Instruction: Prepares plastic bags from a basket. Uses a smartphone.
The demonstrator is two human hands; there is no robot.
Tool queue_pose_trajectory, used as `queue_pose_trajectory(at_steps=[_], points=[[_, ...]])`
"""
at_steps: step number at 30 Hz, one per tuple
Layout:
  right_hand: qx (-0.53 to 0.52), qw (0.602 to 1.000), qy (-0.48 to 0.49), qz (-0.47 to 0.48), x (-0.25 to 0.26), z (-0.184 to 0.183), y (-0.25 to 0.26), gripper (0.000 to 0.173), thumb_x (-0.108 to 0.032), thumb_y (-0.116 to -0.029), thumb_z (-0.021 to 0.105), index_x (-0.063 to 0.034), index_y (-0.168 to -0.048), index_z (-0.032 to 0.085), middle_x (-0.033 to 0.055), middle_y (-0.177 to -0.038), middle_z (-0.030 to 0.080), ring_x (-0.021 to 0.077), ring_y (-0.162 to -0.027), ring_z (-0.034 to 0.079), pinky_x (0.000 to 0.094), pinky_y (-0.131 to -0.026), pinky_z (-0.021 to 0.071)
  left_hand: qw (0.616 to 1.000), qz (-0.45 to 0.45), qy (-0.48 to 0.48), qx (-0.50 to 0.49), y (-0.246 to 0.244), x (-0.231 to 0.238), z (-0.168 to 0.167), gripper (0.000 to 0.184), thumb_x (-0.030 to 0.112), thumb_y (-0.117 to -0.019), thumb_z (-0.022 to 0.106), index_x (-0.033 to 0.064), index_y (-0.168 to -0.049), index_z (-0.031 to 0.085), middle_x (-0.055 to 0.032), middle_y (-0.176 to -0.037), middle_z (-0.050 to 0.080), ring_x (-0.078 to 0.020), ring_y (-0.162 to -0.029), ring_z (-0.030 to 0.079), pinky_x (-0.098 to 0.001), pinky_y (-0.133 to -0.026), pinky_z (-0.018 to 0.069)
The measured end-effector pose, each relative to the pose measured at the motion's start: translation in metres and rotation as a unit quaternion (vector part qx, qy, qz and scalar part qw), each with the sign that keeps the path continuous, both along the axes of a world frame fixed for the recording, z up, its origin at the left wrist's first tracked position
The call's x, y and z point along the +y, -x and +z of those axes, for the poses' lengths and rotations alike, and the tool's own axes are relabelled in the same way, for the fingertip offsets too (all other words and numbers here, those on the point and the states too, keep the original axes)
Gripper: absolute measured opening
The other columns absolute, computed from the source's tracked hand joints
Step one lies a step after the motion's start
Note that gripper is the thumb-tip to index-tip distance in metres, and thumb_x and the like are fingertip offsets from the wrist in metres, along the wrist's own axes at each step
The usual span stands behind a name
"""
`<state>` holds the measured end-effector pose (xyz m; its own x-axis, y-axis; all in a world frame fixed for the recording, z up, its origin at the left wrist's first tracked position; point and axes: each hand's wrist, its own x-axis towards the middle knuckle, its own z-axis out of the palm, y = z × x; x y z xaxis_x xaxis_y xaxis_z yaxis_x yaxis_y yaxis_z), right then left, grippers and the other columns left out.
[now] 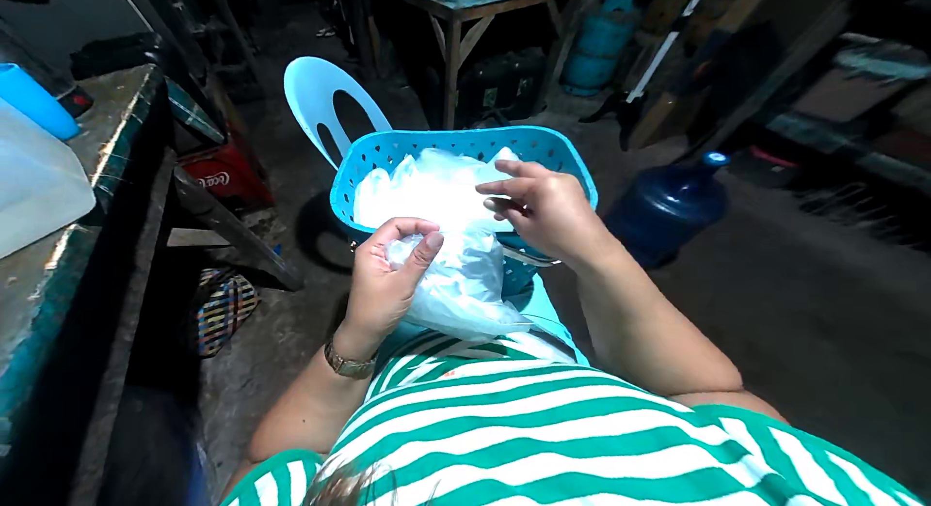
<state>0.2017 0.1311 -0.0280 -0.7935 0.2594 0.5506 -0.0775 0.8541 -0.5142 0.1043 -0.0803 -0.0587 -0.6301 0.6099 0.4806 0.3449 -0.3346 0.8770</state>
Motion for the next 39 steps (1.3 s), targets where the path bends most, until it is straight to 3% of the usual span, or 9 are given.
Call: queue_pose_trajectory(at_steps=[5,9,13,18,22,26,30,35,39], points=[[0.153,0.987,-0.006,0.049,-0.010,-0.007,-0.009,0.017,-0.014,-0.1030,0.061,-0.0019,-0.105,0.073,0.0090,-0.105,0.068,0.0047,-0.073,0.059,0.0173,-0.064,0.0512,1.000,-0.023,-0.016,0.004,0.001,0.000,0.000,0.017,0.012,-0.0981,0.068,0.0122,-0.115,0.069,0.0033,-0.101,0.070,-0.0025,-0.080,0.067,-0.0185,-0.068,0.0579],[0.078,0.975,0.074,0.197,-0.023,-0.012,-0.024,0.054,-0.041,-0.0920,0.074,0.0011,-0.125,0.066,0.0057,-0.113,0.070,0.0061,-0.100,0.065,0.0228,-0.085,0.0564,0.996,-0.079,-0.042,0.025,-0.004,0.000,0.000,0.030,0.016,-0.0931,0.075,0.0122,-0.122,0.067,0.0035,-0.112,0.070,-0.0040,-0.093,0.068,-0.0209,-0.079,0.0599],[0.124,0.971,0.113,0.173,-0.030,-0.023,-0.024,0.009,-0.012,-0.0923,0.072,-0.0038,-0.092,0.071,-0.0023,-0.087,0.067,-0.0008,-0.081,0.063,0.0150,-0.074,0.0554,0.995,-0.080,-0.044,0.029,-0.004,0.001,0.001,0.039,0.005,-0.0871,0.078,0.0094,-0.124,0.067,0.0016,-0.110,0.071,-0.0051,-0.092,0.069,-0.0220,-0.080,0.0606],[0.128,0.968,0.148,0.157,-0.035,-0.029,-0.028,0.012,-0.004,-0.0984,0.063,-0.0001,-0.105,0.073,-0.0012,-0.090,0.072,-0.0025,-0.075,0.065,0.0153,-0.071,0.0579,0.998,-0.049,-0.025,0.035,-0.003,0.004,-0.002,0.012,0.004,-0.0916,0.073,0.0102,-0.101,0.072,0.0036,-0.099,0.069,-0.0026,-0.081,0.065,-0.0192,-0.071,0.0579],[0.123,0.958,0.193,0.172,-0.035,-0.033,-0.029,0.012,-0.008,-0.0991,0.063,-0.0040,-0.101,0.074,-0.0034,-0.090,0.069,-0.0017,-0.079,0.064,0.0150,-0.072,0.0559,0.976,-0.212,-0.049,-0.008,0.000,0.000,-0.005,0.014,0.023,-0.0865,0.081,0.0164,-0.082,0.069,0.0065,-0.107,0.067,-0.0014,-0.095,0.064,-0.0181,-0.078,0.0566],[0.102,0.813,0.479,0.315,-0.032,-0.029,-0.034,0.017,-0.022,-0.1064,0.055,-0.0188,-0.100,0.071,-0.0074,-0.087,0.070,0.0000,-0.077,0.066,0.0193,-0.074,0.0582,0.875,-0.471,-0.034,-0.106,0.004,0.000,-0.014,0.020,0.024,-0.0875,0.081,0.0173,-0.106,0.075,0.0056,-0.097,0.076,-0.0001,-0.086,0.070,-0.0167,-0.076,0.0573],[0.010,0.719,0.583,0.379,-0.034,-0.038,-0.036,0.028,-0.039,-0.1059,0.053,-0.0217,-0.092,0.070,-0.0125,-0.059,0.054,-0.0054,-0.051,0.051,0.0124,-0.051,0.0465,0.847,-0.492,-0.056,-0.193,0.004,-0.003,-0.016,0.025,0.021,-0.0907,0.075,0.0205,-0.115,0.074,0.0078,-0.100,0.076,0.0015,-0.090,0.070,-0.0169,-0.082,0.0577],[-0.084,0.691,0.377,0.611,-0.022,-0.050,-0.042,0.012,-0.029,-0.0948,0.073,-0.0237,-0.105,0.074,-0.0187,-0.099,0.073,-0.0095,-0.089,0.066,0.0117,-0.076,0.0564,0.831,-0.490,-0.042,-0.258,0.003,0.002,-0.019,0.018,0.027,-0.0916,0.075,0.0181,-0.107,0.073,0.0083,-0.092,0.073,0.0024,-0.083,0.068,-0.0155,-0.077,0.0563],[0.027,0.660,0.489,0.569,-0.019,-0.044,-0.044,0.023,-0.035,-0.1017,0.061,-0.0249,-0.115,0.077,-0.0117,-0.107,0.076,-0.0028,-0.097,0.069,0.0168,-0.085,0.0563,0.809,-0.555,-0.010,-0.195,0.005,0.002,-0.025,0.032,0.032,-0.0877,0.079,0.0221,-0.118,0.075,0.0091,-0.114,0.074,0.0021,-0.103,0.068,-0.0173,-0.090,0.0548]])
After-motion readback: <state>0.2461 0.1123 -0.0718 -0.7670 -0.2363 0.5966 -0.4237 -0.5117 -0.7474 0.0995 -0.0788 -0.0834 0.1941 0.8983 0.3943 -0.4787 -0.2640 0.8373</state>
